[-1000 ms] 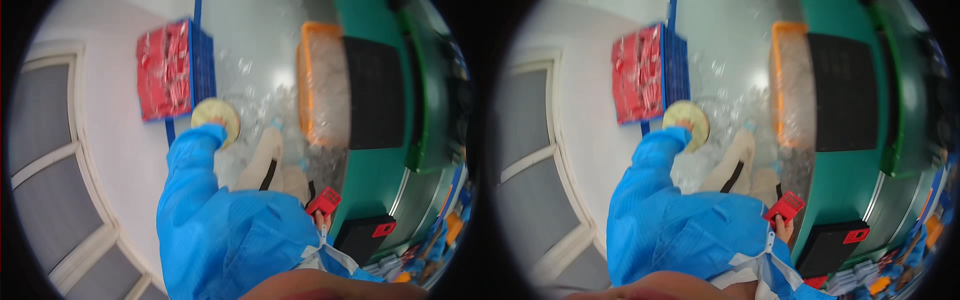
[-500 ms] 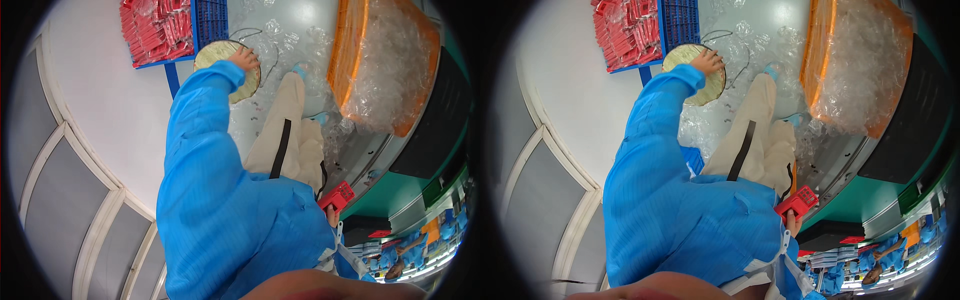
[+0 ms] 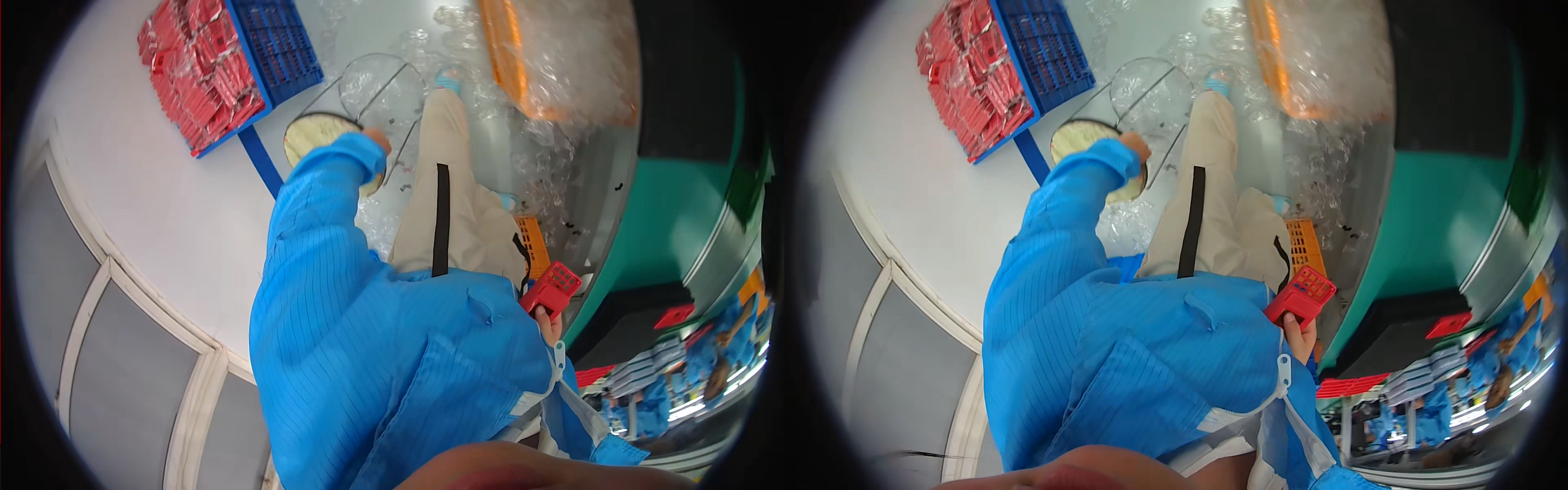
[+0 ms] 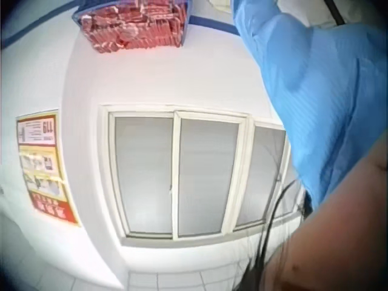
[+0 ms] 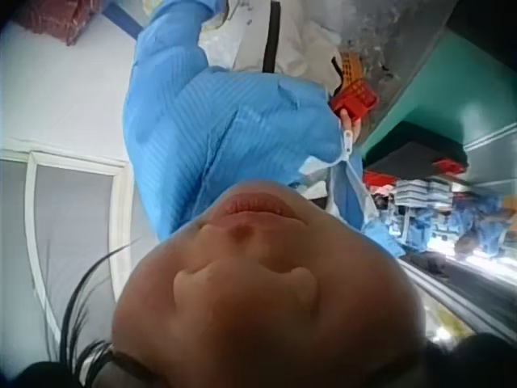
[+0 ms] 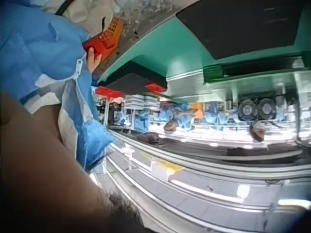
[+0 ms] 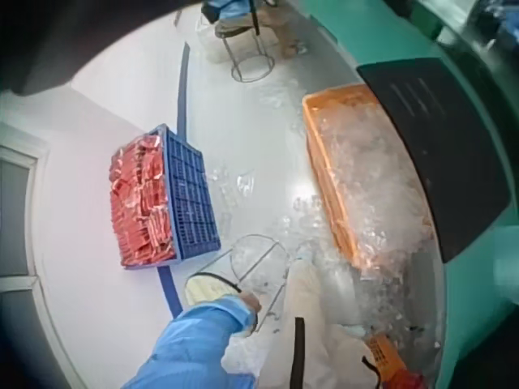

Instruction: Sort red plastic electronics components into trays on an assembly line.

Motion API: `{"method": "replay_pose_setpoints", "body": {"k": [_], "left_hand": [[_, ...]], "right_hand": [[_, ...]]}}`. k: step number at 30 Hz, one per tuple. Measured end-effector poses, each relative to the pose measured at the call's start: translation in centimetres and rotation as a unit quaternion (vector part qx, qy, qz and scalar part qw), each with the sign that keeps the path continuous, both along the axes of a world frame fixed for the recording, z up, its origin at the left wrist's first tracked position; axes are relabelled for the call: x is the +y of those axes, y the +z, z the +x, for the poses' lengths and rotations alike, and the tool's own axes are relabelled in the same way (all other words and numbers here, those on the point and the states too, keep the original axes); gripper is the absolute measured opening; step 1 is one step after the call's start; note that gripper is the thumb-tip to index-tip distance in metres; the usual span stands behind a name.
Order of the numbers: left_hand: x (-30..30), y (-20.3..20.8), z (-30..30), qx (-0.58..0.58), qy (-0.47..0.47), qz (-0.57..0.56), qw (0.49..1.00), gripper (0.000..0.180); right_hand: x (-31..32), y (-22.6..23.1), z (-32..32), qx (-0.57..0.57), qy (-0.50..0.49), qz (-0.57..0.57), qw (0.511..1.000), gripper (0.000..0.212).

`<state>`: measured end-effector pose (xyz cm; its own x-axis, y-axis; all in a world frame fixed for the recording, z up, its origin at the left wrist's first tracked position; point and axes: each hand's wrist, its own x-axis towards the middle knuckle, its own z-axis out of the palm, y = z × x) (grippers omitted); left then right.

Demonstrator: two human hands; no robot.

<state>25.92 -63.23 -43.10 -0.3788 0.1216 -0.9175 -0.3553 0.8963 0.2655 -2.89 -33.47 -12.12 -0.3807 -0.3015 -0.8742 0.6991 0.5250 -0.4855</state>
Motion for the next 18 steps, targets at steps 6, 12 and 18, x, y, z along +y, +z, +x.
{"method": "replay_pose_setpoints", "body": {"k": [6, 12, 18], "left_hand": [[9.4, 1.7, -1.3, 0.013, -0.022, -0.005, 1.000, 0.053], [20.9, 3.9, -6.3, 0.041, 0.076, 0.033, 0.996, 0.040], [22.9, -0.4, -11.3, 0.077, 0.079, 0.117, 0.987, 0.027]], "right_hand": [[11.5, -0.9, -1.1, 0.043, -0.052, -0.041, 0.997, 0.033], [17.4, -2.4, -1.9, 0.006, -0.166, -0.045, 0.985, 0.035], [17.3, -3.7, -4.5, 0.008, -0.166, 0.015, 0.986, 0.041]]}}
